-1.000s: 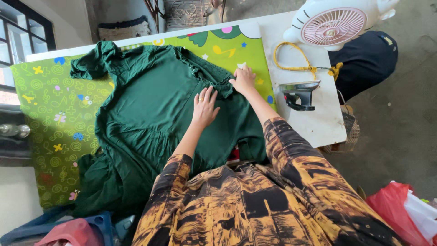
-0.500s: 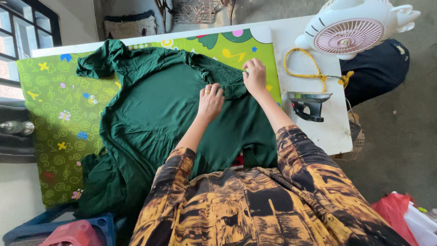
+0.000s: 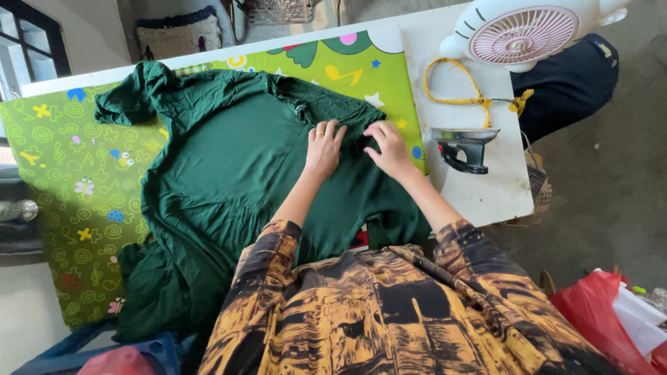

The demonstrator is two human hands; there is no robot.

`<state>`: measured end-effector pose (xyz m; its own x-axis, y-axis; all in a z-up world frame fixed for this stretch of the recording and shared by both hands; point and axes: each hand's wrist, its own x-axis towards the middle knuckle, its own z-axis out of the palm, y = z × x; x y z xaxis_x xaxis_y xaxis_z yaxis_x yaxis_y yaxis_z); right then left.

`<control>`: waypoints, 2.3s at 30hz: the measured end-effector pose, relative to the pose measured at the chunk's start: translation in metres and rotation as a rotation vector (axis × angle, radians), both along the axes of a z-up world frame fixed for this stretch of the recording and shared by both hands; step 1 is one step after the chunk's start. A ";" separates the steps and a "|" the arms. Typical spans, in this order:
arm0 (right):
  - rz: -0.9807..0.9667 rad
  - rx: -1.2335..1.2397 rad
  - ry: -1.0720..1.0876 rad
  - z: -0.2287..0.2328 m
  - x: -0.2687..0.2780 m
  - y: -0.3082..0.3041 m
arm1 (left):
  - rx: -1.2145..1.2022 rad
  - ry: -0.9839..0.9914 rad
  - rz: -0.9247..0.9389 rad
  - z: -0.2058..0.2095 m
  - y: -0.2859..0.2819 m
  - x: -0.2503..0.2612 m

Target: The person irons a dark green dress laid out on a patterned ironing board. They repeatedly smooth the fabric with their hands and move the iron across the bodice and sleeves, adjusting the garment's position several times.

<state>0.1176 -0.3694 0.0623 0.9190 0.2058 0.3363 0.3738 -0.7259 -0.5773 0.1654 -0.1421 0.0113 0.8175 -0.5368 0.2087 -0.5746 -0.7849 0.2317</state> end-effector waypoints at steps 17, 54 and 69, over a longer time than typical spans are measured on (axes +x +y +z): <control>-1.033 0.664 0.069 -0.090 -0.135 -0.144 | -0.128 0.059 -0.025 -0.003 -0.064 -0.034; -0.062 -0.272 -0.210 -0.082 0.042 -0.046 | -0.242 0.137 -0.001 -0.036 -0.069 0.024; -0.165 -0.290 -0.215 -0.075 0.016 -0.049 | 0.075 -0.067 -0.186 -0.021 -0.067 0.036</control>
